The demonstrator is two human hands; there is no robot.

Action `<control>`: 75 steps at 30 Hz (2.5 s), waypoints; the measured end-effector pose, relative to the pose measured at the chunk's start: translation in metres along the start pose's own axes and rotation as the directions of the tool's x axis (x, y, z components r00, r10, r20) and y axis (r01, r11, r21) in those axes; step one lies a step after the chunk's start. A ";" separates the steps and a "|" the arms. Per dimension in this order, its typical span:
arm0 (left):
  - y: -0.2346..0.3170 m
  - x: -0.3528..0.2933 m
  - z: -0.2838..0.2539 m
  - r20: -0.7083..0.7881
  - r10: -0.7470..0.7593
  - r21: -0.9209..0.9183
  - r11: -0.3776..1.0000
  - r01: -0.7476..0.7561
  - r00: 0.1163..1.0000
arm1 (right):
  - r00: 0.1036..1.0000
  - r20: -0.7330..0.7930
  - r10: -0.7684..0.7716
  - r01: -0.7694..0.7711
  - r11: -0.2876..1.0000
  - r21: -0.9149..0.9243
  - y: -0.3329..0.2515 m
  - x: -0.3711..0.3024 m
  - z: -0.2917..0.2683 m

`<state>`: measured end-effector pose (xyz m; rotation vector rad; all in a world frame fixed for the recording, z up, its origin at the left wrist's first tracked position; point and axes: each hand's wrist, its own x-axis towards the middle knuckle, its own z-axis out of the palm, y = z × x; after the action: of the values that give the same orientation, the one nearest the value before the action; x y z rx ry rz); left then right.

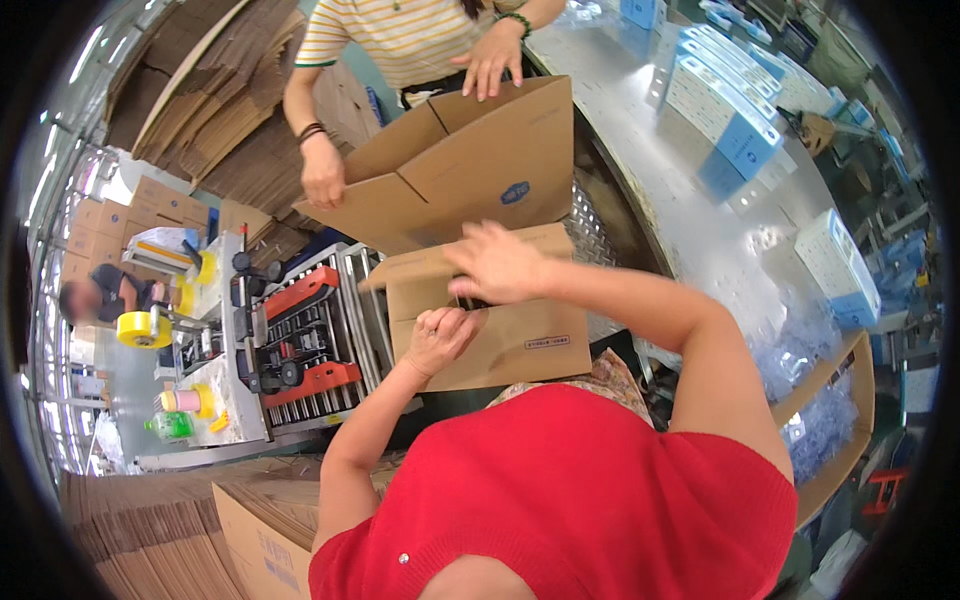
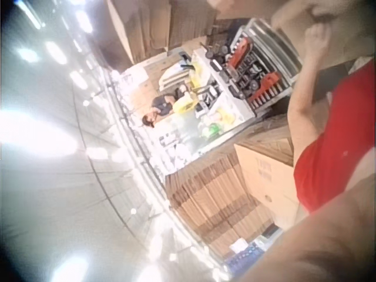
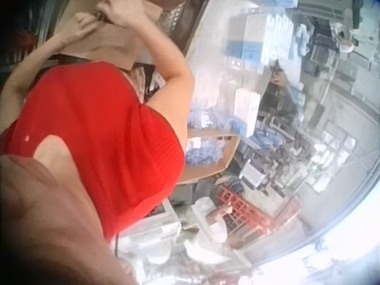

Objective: The person picks up product boxes from a table and places them into larger shipping cartons, then moves the packed cartons onto a conveyor belt and folds new boxes for filling.

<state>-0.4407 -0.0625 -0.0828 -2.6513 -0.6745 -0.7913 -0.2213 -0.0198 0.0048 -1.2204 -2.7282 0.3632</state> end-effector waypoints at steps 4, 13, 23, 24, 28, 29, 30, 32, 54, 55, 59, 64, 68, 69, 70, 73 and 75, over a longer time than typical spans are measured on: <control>-0.018 0.016 -0.007 -0.161 -0.138 -0.035 0.990 0.134 0.977 | 0.969 -0.210 0.131 -0.134 0.991 0.003 0.026 -0.052 0.100; -0.038 -0.209 0.165 0.773 -0.631 -0.227 -0.185 0.956 0.061 | 0.161 -0.076 0.984 -0.915 0.177 0.363 0.119 -0.184 0.064; -0.069 -0.165 0.000 0.848 -0.465 -0.482 -0.473 0.738 0.256 | 0.212 0.183 0.960 -0.586 -0.025 0.810 0.163 -0.202 0.110; -0.071 -0.137 -0.049 0.783 -0.538 -0.584 -0.463 0.666 0.313 | 0.242 0.245 0.939 -0.406 -0.132 0.904 0.160 -0.194 0.120; -0.046 -0.014 -0.176 0.632 -0.629 -0.752 -0.357 0.554 0.453 | 0.541 0.488 0.685 -0.058 -0.548 0.834 0.092 -0.166 0.070; -0.032 0.019 -0.175 0.617 -0.604 -0.767 -0.318 0.557 0.505 | 0.638 0.386 0.666 0.060 -0.543 0.838 0.104 -0.184 0.085; -0.021 0.043 -0.166 0.641 -0.546 -0.748 -0.287 0.598 0.539 | 0.711 0.267 0.650 0.182 -0.537 0.824 0.114 -0.201 0.099; 0.010 0.063 -0.130 0.687 -0.540 -0.635 -0.123 0.762 0.486 | 0.488 0.445 0.751 -0.259 -0.362 0.896 0.113 -0.199 0.091; -0.036 -0.155 0.151 0.566 -0.772 0.279 0.508 0.815 0.288 | 0.645 -0.236 0.727 -0.764 0.600 -0.237 0.131 -0.155 0.198; -0.032 -0.157 0.162 0.603 -0.757 0.264 0.489 0.831 0.253 | 0.605 -0.052 0.794 -0.794 0.607 0.020 0.137 -0.155 0.225; -0.025 -0.191 0.182 0.683 -0.730 0.275 0.302 0.913 0.035 | 0.720 0.345 0.602 -0.678 0.716 0.167 0.172 -0.172 0.232; -0.024 -0.224 0.164 0.597 -0.777 0.339 0.019 0.941 -0.199 | 0.687 -0.072 0.724 -0.687 0.678 0.264 0.221 -0.171 0.039; -0.020 -0.085 0.091 0.223 -0.975 0.391 0.082 0.917 -0.008 | 0.316 -0.554 0.770 -0.946 0.301 -0.121 0.335 -0.229 -0.058; -0.016 -0.040 0.066 0.108 -0.970 0.230 0.236 0.944 0.216 | 0.208 -0.384 0.899 -0.976 0.217 -0.021 0.358 -0.246 -0.066; -0.011 0.001 0.045 -0.043 -0.913 0.091 0.401 0.912 0.405 | 0.227 -0.416 0.880 -0.973 0.222 -0.062 0.370 -0.249 -0.065; 0.006 0.132 0.012 -0.122 -0.805 -0.104 0.593 0.799 0.581 | 0.319 -0.451 0.833 -0.946 0.305 -0.106 0.394 -0.245 -0.056; 0.017 0.204 0.021 -0.075 -0.694 -0.219 0.712 0.668 0.716 | 0.395 -0.391 0.832 -0.908 0.417 -0.030 0.402 -0.241 -0.046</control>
<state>-0.2716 0.0029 0.0155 -2.4171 -1.6681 -1.2751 0.2364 0.0667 -0.0648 -2.4941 -1.6037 -0.1167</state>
